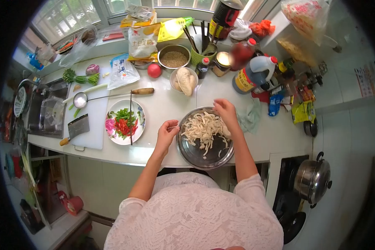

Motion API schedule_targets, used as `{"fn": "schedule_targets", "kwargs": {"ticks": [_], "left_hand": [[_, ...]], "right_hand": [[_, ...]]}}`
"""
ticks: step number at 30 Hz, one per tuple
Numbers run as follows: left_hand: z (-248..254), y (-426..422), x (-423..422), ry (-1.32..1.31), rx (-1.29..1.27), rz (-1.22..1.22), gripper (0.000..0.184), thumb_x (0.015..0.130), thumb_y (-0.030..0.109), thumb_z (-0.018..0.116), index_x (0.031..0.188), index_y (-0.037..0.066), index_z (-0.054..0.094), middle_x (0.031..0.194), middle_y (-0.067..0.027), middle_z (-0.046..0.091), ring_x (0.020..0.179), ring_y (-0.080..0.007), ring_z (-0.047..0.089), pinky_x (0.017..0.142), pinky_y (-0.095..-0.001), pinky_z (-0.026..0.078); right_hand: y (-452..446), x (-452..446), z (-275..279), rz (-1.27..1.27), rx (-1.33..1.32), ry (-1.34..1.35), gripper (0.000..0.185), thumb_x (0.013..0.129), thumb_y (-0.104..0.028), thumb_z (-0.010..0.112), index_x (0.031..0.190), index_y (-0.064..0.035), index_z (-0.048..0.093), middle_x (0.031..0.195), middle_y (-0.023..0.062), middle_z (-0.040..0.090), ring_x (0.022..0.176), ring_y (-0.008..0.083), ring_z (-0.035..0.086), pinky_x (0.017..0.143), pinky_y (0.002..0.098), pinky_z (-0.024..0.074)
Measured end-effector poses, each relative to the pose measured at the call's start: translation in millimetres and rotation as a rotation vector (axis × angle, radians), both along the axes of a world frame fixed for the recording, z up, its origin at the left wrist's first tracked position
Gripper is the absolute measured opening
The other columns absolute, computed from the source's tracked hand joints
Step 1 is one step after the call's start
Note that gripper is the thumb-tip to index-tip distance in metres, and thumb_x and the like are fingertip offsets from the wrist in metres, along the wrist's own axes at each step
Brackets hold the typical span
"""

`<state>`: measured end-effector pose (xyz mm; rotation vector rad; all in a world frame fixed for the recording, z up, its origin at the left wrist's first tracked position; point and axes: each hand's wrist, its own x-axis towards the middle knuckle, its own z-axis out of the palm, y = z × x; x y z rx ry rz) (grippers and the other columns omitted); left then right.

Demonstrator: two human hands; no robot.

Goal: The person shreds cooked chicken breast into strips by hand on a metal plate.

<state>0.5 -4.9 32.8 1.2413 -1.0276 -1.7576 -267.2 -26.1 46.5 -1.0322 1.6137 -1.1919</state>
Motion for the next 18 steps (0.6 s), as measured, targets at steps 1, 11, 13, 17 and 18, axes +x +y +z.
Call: {"fn": "schedule_targets", "kwargs": {"ticks": [1, 11, 13, 17, 18], "left_hand": [[-1, 3, -3, -0.001, 0.004, -0.014, 0.033, 0.084, 0.012, 0.061, 0.115, 0.001, 0.055, 0.110, -0.0086, 0.057, 0.097, -0.0142, 0.055, 0.085, -0.0274, 0.046], [-36, 38, -59, -0.270, -0.279, -0.292, 0.031, 0.075, 0.003, 0.066, 0.105, 0.001, 0.058, 0.095, -0.0101, 0.058, 0.086, -0.0178, 0.058, 0.074, -0.0290, 0.049], [-21, 44, -77, -0.518, -0.628, -0.362, 0.033, 0.073, 0.004, 0.067, 0.104, 0.002, 0.059, 0.096, -0.0128, 0.055, 0.090, -0.0258, 0.058, 0.074, -0.0340, 0.050], [-27, 48, -99, -0.869, -0.908, -0.429, 0.027, 0.070, 0.005, 0.064, 0.097, 0.003, 0.058, 0.098, -0.0141, 0.053, 0.095, -0.0310, 0.054, 0.073, -0.0412, 0.048], [-26, 48, -99, -0.841, -0.936, -0.403, 0.025, 0.069, 0.003, 0.063, 0.093, 0.004, 0.058, 0.095, -0.0133, 0.054, 0.093, -0.0313, 0.055, 0.072, -0.0425, 0.047]], "right_hand": [[27, -9, -5, -0.028, 0.022, 0.024, 0.020, 0.086, -0.010, 0.058, 0.101, 0.0033, 0.061, 0.087, 0.0084, 0.065, 0.079, 0.0121, 0.062, 0.070, 0.0249, 0.0494], [179, -12, -43, -0.201, 0.131, 0.154, 0.014, 0.083, -0.006, 0.061, 0.096, -0.0007, 0.062, 0.081, 0.0024, 0.063, 0.073, 0.0092, 0.058, 0.067, 0.0222, 0.0464], [173, 11, -43, -0.066, 0.099, 0.132, 0.014, 0.083, -0.006, 0.061, 0.095, -0.0004, 0.063, 0.081, 0.0035, 0.064, 0.073, 0.0096, 0.059, 0.067, 0.0229, 0.0471], [151, 40, -44, -0.003, 0.100, 0.188, 0.019, 0.081, -0.009, 0.064, 0.096, 0.0020, 0.062, 0.084, 0.0128, 0.066, 0.077, 0.0170, 0.064, 0.068, 0.0277, 0.0498], [147, 43, -46, -0.011, 0.077, 0.255, 0.020, 0.080, -0.009, 0.064, 0.097, 0.0017, 0.061, 0.084, 0.0131, 0.066, 0.077, 0.0179, 0.064, 0.069, 0.0283, 0.0501]]}}
